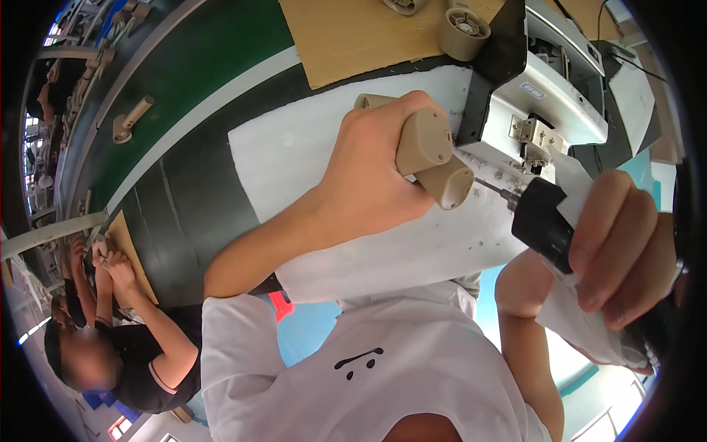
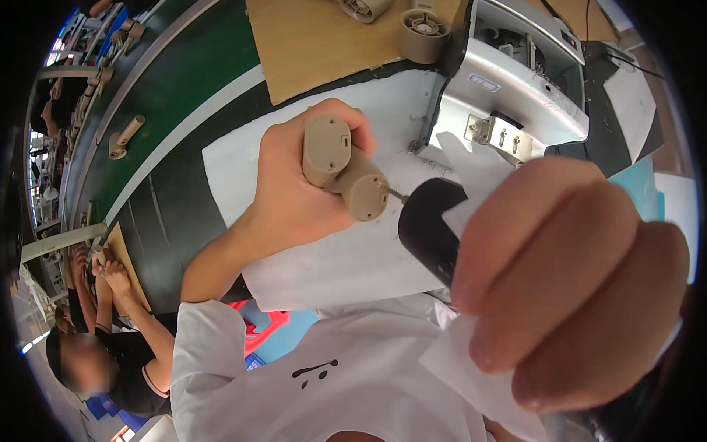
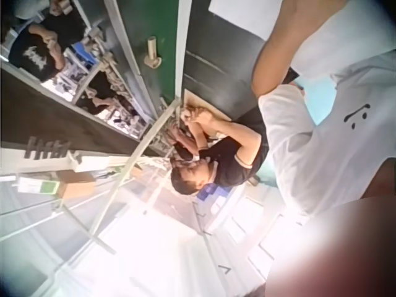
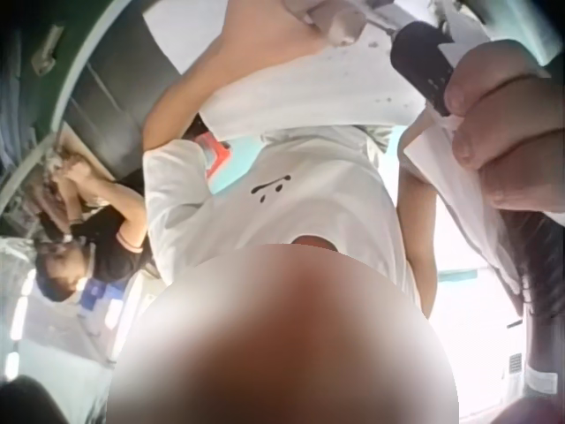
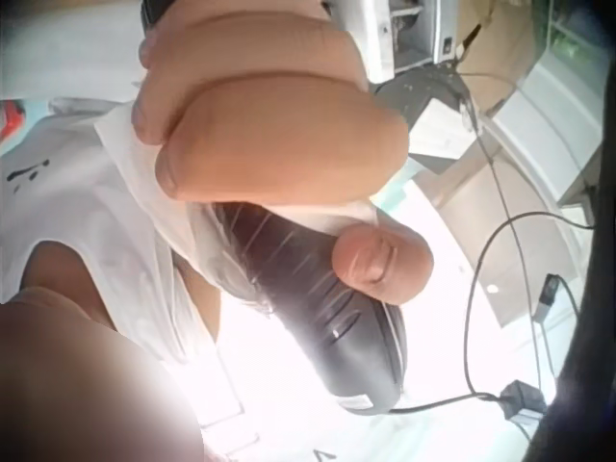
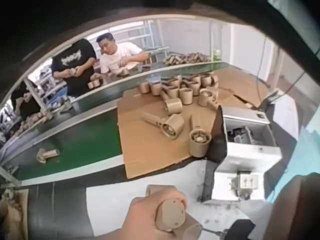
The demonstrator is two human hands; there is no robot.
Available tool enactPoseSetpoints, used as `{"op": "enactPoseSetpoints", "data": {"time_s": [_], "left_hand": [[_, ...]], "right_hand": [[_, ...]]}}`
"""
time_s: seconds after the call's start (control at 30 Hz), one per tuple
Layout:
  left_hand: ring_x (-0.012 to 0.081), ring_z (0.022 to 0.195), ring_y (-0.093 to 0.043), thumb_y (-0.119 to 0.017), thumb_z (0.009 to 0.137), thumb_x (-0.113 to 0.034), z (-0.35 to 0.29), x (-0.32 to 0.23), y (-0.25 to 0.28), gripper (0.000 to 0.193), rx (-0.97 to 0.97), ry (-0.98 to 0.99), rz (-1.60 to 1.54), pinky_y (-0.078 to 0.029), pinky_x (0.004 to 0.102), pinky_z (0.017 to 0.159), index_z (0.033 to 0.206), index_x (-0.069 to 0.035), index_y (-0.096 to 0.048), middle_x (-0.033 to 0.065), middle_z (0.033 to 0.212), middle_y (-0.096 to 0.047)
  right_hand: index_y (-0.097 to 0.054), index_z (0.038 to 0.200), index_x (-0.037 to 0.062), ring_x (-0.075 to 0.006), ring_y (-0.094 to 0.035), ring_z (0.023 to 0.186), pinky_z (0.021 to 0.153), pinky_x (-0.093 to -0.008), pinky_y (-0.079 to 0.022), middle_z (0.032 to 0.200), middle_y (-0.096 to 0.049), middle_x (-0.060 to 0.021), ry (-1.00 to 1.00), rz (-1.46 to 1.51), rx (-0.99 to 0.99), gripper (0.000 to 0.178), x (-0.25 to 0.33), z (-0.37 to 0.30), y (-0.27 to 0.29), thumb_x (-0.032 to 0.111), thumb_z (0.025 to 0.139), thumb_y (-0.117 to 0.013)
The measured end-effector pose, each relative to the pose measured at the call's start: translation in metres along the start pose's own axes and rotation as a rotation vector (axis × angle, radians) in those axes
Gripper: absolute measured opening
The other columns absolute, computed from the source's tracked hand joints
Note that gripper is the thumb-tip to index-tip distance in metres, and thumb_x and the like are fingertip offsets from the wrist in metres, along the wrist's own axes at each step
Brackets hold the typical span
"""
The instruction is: Assembling plastic device components using an electric screwdriver on a factory production line.
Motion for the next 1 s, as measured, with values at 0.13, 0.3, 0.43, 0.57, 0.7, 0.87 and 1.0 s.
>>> {"op": "enactPoseSetpoints", "data": {"time_s": [0.13,0.3,0.43,0.57,0.7,0.87,1.0], "left_hand": [[0.0092,0.069,-0.052,-0.078,0.059,0.003,-0.001,0.007,0.002,0.034,0.023,0.050,0.025,-0.043,0.0240,0.062,0.085,-0.005,-0.057,-0.0007,0.077,-0.057],[0.0089,0.068,-0.051,-0.078,0.060,0.003,0.005,0.006,-0.001,0.034,0.021,0.047,0.094,-0.043,0.0237,0.062,0.084,-0.006,-0.056,-0.0012,0.076,-0.057],[0.0088,0.069,-0.052,-0.078,0.060,0.003,0.006,0.006,-0.005,0.034,0.014,0.052,0.070,-0.043,0.0236,0.063,0.084,-0.006,-0.056,-0.0013,0.076,-0.057],[0.0085,0.071,-0.052,-0.078,0.060,0.004,0.004,0.004,-0.010,0.034,0.062,0.096,-0.005,-0.044,0.0230,0.064,0.084,-0.006,-0.057,-0.0011,0.078,-0.058],[0.0085,0.073,-0.055,-0.076,0.061,0.005,-0.005,0.006,-0.006,0.031,0.034,0.070,-0.026,-0.046,0.0236,0.067,0.085,-0.005,-0.057,0.0000,0.080,-0.060],[0.0091,0.073,-0.056,-0.074,0.063,0.007,-0.001,0.008,-0.006,0.030,0.050,0.066,-0.015,-0.047,0.0245,0.068,0.085,-0.004,-0.058,0.0009,0.080,-0.061],[0.0094,0.072,-0.056,-0.074,0.063,0.007,0.000,0.009,-0.007,0.029,0.059,0.068,-0.031,-0.047,0.0243,0.067,0.085,-0.004,-0.057,0.0016,0.079,-0.061]], "right_hand": [[-0.050,0.082,0.0171,-0.0037,-0.045,0.064,0.068,-0.0153,-0.038,0.068,-0.050,0.0063,-0.064,-0.102,0.039,0.019,-0.016,0.005,-0.003,0.015,0.099,-0.059],[-0.051,0.081,0.0186,-0.0040,-0.045,0.064,0.067,-0.0155,-0.038,0.069,-0.050,0.0065,-0.039,-0.039,0.050,0.020,-0.022,0.008,0.001,0.026,0.096,-0.063],[-0.053,0.079,0.0201,-0.0043,-0.046,0.064,0.066,-0.0157,-0.038,0.069,-0.051,0.0067,-0.003,-0.008,0.048,0.026,-0.019,0.001,0.011,0.037,0.092,-0.067],[-0.054,0.077,0.0216,-0.0046,-0.046,0.064,0.065,-0.0159,-0.039,0.070,-0.051,0.0070,0.034,-0.014,0.047,0.033,-0.012,-0.003,0.027,0.047,0.089,-0.071],[-0.058,0.107,0.0141,-0.0112,-0.049,0.066,0.064,-0.0315,-0.036,0.081,-0.050,0.0017,0.049,-0.345,-0.150,0.062,0.013,-0.024,0.069,0.070,0.082,-0.059],[-0.039,0.139,0.0084,-0.0173,-0.043,0.066,0.068,-0.0367,-0.038,0.081,-0.046,-0.0080,0.058,-0.066,-0.211,0.091,-0.020,-0.035,0.096,0.081,0.086,-0.028],[-0.038,0.138,0.0092,-0.0173,-0.042,0.066,0.068,-0.0364,-0.037,0.081,-0.045,-0.0079,0.009,0.012,-0.101,0.089,-0.036,-0.034,0.095,0.081,0.086,-0.030]]}}
Point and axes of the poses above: each hand's wrist, its own z-axis towards the middle knuckle, its own y-axis out of the back of the hand, x = y × z, the point moved 9 cm from there along z, towards the middle knuckle
